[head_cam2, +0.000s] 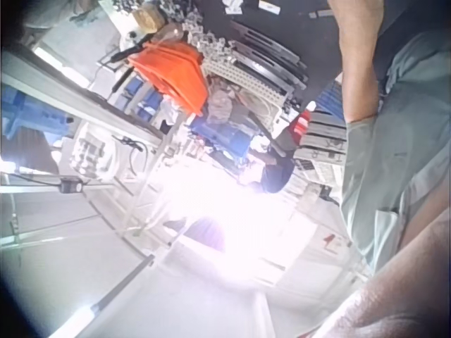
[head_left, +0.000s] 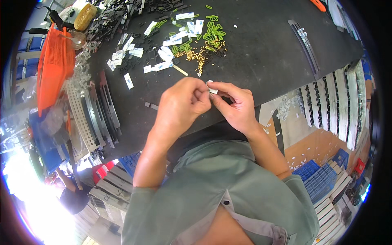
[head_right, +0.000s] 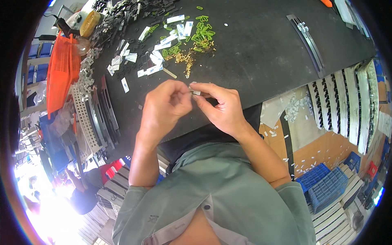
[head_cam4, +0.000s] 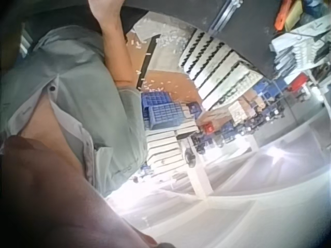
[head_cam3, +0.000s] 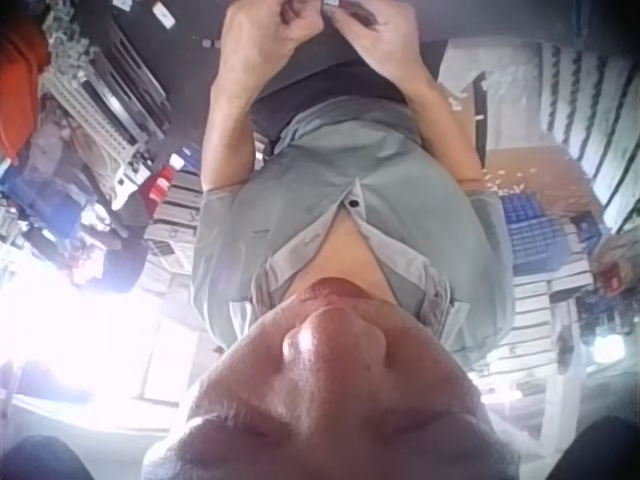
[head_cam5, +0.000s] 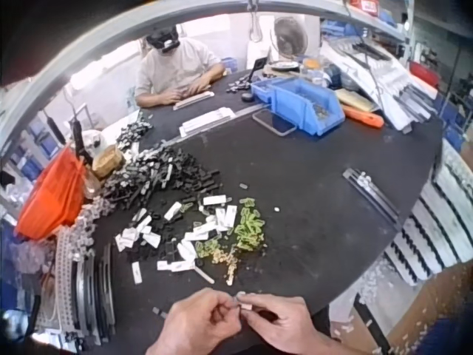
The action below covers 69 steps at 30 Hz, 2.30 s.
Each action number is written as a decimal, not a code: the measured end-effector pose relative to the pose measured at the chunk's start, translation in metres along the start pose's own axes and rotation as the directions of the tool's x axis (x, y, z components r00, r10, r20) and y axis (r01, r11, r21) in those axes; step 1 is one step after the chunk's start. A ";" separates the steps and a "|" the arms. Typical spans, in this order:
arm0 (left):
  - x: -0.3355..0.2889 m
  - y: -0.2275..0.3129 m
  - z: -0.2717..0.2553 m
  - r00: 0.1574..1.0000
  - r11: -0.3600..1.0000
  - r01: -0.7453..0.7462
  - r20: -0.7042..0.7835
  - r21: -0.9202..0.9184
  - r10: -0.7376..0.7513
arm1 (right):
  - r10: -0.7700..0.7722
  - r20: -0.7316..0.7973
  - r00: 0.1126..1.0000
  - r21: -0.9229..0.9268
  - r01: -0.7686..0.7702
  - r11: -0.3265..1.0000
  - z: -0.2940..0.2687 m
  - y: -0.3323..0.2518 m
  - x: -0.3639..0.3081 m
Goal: Manually assembling small metal components and plastic parts at a workbench.
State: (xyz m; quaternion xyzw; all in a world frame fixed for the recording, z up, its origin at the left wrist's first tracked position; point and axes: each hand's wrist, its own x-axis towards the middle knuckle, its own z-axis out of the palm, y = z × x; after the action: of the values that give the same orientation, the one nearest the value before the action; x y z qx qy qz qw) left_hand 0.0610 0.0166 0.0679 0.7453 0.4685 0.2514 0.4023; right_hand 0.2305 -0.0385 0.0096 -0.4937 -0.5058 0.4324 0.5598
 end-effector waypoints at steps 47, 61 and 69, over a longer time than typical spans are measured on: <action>-0.037 -0.011 0.027 0.829 0.919 -0.329 -0.400 0.216 0.391 | 0.532 0.127 0.837 0.717 -0.448 0.534 0.020 -0.040 -0.021; -0.075 -0.016 -0.002 0.891 0.978 -0.191 -0.433 -0.088 0.135 | 0.531 0.348 0.773 0.453 -0.634 0.626 0.032 -0.059 -0.019; -0.090 -0.029 -0.041 0.964 0.993 -0.052 -0.256 0.109 0.078 | 0.425 0.193 0.884 0.333 -0.467 0.819 0.033 -0.028 -0.020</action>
State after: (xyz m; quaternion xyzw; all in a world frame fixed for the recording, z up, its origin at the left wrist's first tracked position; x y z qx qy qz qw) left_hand -0.0232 -0.0426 0.0664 0.7404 0.5046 0.3357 0.2908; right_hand 0.1953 -0.0582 0.0350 -0.4594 -0.3155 0.6653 0.4969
